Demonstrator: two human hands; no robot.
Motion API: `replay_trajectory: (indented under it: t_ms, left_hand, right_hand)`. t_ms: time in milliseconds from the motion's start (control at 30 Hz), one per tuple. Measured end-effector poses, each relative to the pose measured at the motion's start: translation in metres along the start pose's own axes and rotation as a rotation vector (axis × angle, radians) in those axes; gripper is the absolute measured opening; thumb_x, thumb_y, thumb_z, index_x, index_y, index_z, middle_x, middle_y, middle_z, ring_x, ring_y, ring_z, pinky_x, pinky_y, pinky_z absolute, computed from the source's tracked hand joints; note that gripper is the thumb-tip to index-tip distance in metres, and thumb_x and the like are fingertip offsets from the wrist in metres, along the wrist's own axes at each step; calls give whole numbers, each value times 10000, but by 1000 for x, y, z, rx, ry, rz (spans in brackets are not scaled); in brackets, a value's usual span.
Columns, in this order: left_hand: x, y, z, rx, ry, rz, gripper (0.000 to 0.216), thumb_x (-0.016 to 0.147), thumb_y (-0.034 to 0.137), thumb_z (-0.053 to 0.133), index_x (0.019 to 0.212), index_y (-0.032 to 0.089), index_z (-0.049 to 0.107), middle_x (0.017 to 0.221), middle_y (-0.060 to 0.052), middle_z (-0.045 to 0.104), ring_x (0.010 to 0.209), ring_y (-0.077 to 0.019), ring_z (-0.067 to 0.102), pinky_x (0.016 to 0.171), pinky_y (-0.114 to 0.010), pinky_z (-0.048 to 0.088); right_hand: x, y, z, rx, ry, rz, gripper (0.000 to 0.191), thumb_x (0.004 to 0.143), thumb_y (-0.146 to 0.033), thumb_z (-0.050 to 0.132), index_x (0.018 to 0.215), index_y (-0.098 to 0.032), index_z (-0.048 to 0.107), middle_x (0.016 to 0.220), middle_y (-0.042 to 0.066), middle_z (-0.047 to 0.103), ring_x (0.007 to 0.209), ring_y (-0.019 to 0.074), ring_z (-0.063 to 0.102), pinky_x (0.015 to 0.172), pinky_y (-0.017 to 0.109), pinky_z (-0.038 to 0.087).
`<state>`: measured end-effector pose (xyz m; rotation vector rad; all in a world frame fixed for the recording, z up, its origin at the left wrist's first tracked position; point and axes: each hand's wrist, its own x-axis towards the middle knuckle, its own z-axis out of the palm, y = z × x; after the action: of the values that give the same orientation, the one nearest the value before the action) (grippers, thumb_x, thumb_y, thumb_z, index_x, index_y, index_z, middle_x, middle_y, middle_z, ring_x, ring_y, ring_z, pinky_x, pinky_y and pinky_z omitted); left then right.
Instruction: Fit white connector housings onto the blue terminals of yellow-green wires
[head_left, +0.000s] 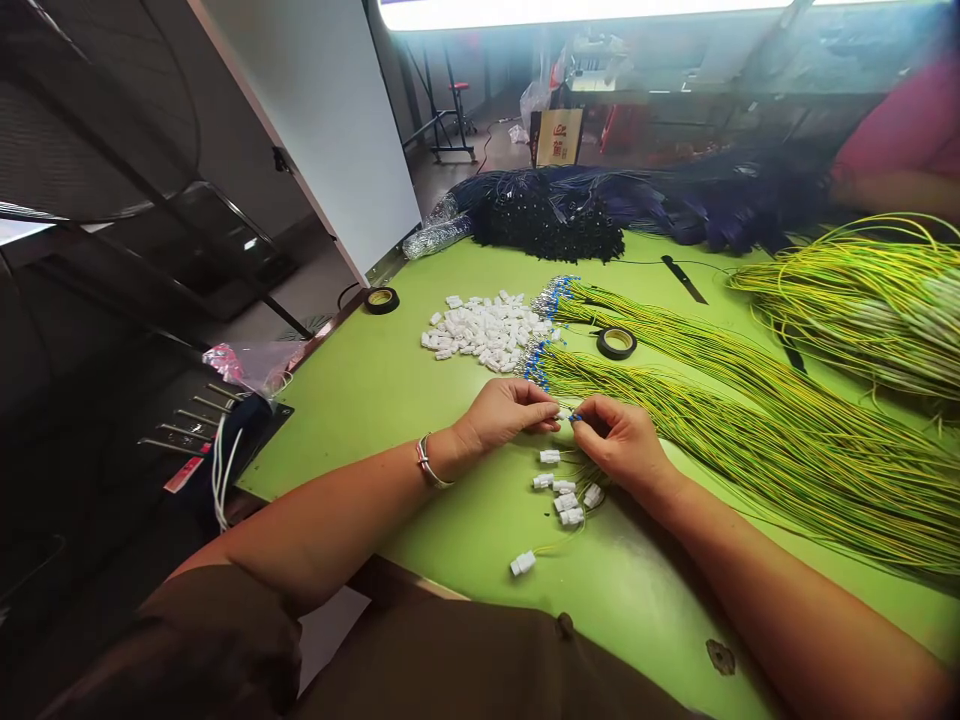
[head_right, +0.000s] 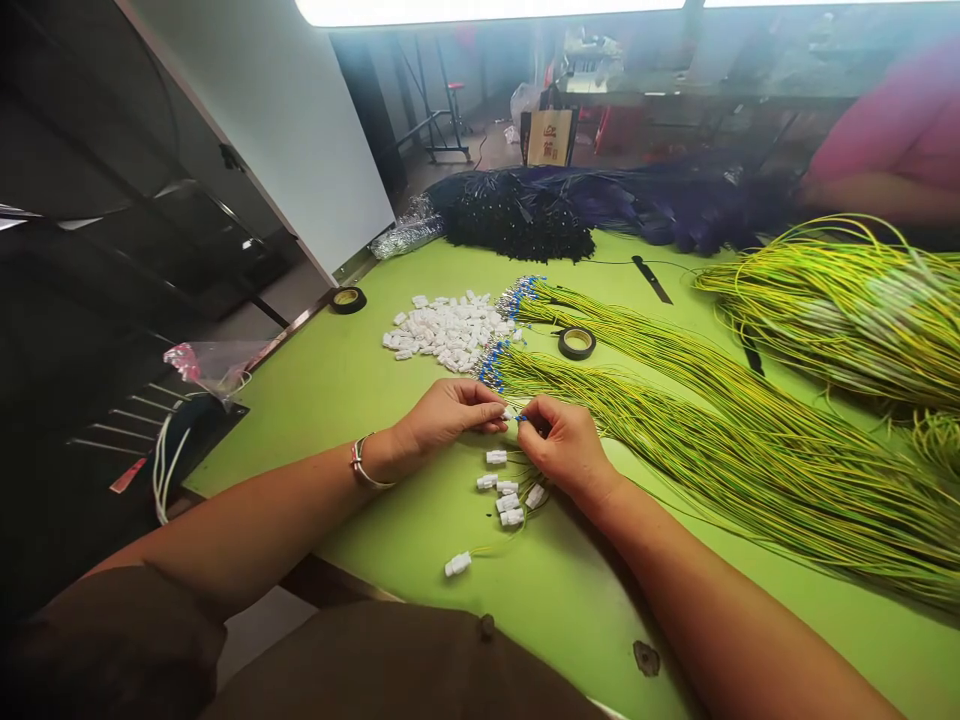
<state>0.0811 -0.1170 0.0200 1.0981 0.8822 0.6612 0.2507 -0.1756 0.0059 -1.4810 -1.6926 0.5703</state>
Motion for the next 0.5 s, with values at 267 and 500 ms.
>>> replay_trajectory:
  t_ms: [267, 500]
  left_hand:
    - [0, 2, 0, -45, 1, -34, 252, 621, 236, 807, 725, 74, 644, 628, -36, 674, 619, -114, 667, 613, -194, 518]
    - [2, -3, 6, -27, 41, 31, 192, 646, 195, 777, 719, 89, 634, 620, -10, 667, 610, -109, 669, 601, -184, 511]
  right_hand:
    - [2, 2, -1, 141, 13, 145, 70, 687, -224, 558, 677, -172, 603, 547, -14, 556, 488, 104, 451, 470, 225, 375]
    - [2, 0, 4, 85, 53, 95, 80, 698, -220, 547, 631, -180, 558, 534, -22, 517, 488, 97, 416, 466, 222, 353]
